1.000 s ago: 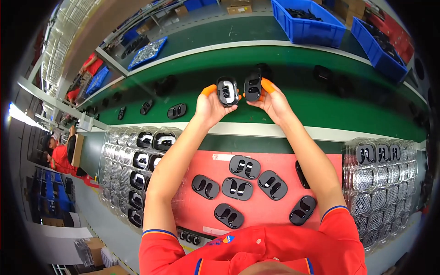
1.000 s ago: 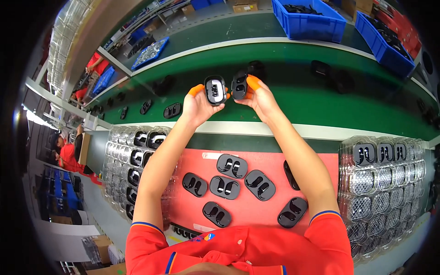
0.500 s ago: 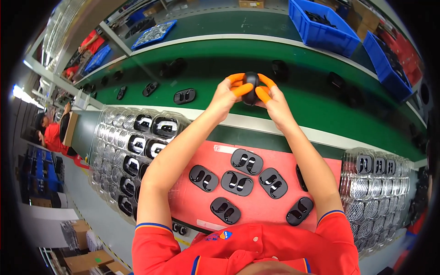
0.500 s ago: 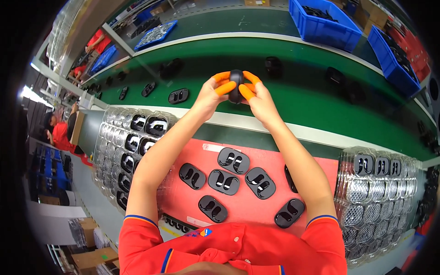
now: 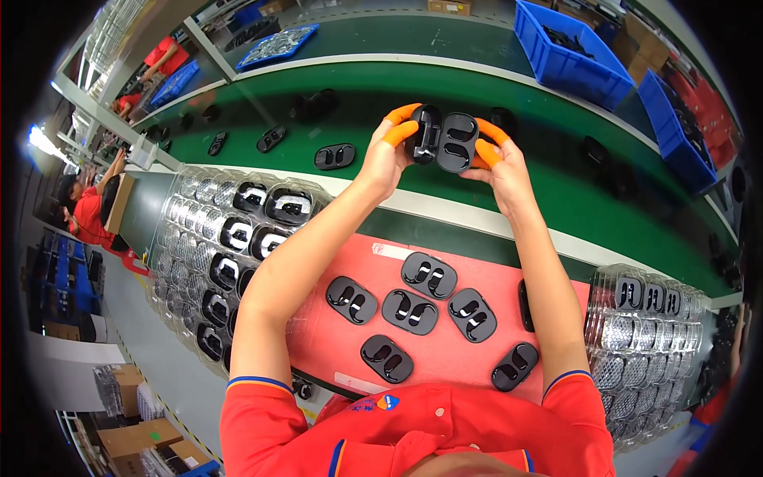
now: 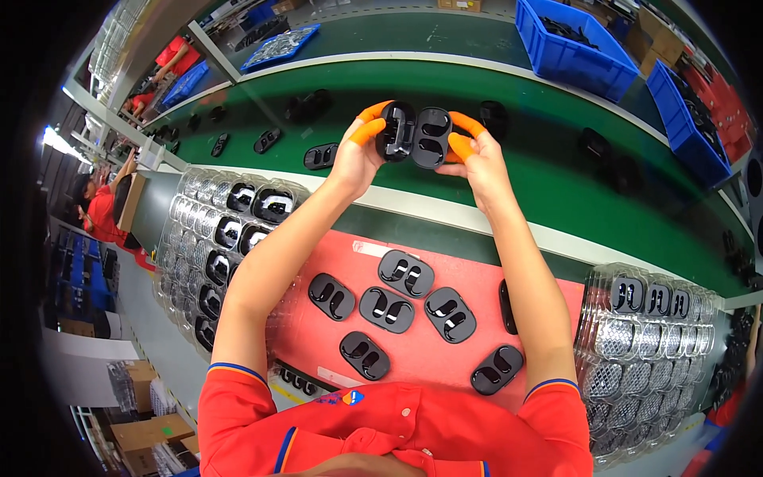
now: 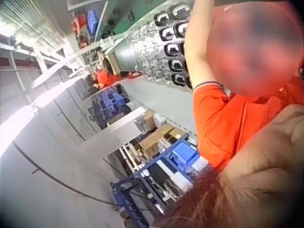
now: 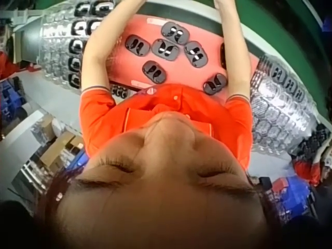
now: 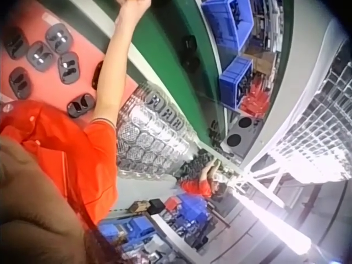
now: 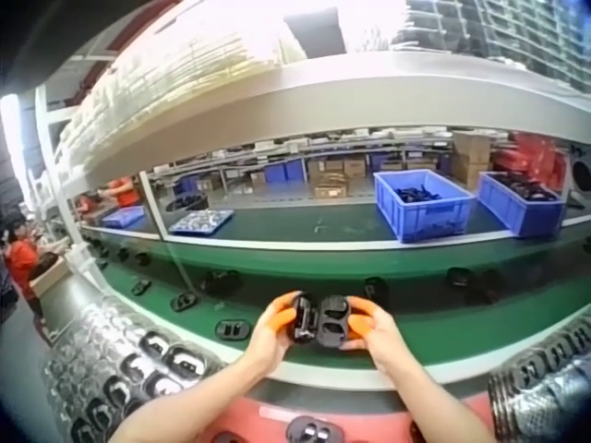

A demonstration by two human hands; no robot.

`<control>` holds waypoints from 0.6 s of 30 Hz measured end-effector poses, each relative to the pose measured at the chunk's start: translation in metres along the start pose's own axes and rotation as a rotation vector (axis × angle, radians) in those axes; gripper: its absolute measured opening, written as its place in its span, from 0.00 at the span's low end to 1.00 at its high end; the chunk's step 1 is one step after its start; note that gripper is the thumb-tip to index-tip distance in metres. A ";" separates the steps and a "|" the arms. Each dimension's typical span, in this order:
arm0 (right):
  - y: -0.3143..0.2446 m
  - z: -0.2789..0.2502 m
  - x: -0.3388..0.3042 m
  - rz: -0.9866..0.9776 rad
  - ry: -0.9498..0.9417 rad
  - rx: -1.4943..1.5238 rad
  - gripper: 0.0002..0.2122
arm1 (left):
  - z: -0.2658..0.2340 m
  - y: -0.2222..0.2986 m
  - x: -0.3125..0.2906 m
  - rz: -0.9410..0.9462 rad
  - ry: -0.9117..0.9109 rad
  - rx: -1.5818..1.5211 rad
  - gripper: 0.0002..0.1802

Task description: The person assembles small plastic components by hand at a factory workstation, taking them from containers and placing them on a conveyor belt or in a tray.

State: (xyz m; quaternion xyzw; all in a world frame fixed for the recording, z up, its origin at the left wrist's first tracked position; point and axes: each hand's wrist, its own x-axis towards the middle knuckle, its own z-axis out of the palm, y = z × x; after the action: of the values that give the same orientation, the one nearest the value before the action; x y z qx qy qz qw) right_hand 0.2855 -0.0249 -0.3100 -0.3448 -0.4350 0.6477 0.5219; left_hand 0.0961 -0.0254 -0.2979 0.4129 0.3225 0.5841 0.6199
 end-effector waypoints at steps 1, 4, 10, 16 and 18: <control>0.000 0.000 0.001 -0.046 -0.003 -0.097 0.16 | -0.001 -0.001 -0.001 -0.004 0.006 0.043 0.21; 0.003 -0.006 0.006 -0.111 0.015 -0.268 0.17 | -0.003 0.003 -0.006 -0.039 0.038 0.274 0.23; 0.000 -0.087 0.021 -0.509 0.431 -1.356 0.15 | -0.035 0.061 0.001 0.270 -0.236 1.414 0.23; 0.011 -0.125 0.028 -0.467 0.612 -1.505 0.14 | -0.151 0.138 -0.059 0.107 0.150 1.666 0.24; 0.012 -0.100 0.031 -0.841 0.590 -1.536 0.14 | -0.197 0.148 -0.091 0.130 0.287 1.846 0.25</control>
State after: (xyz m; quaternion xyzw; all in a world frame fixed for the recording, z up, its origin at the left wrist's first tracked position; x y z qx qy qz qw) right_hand 0.3647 0.0252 -0.3592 -0.5610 -0.6841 -0.1754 0.4318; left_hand -0.1559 -0.0919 -0.2624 0.6829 0.7083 0.1760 -0.0328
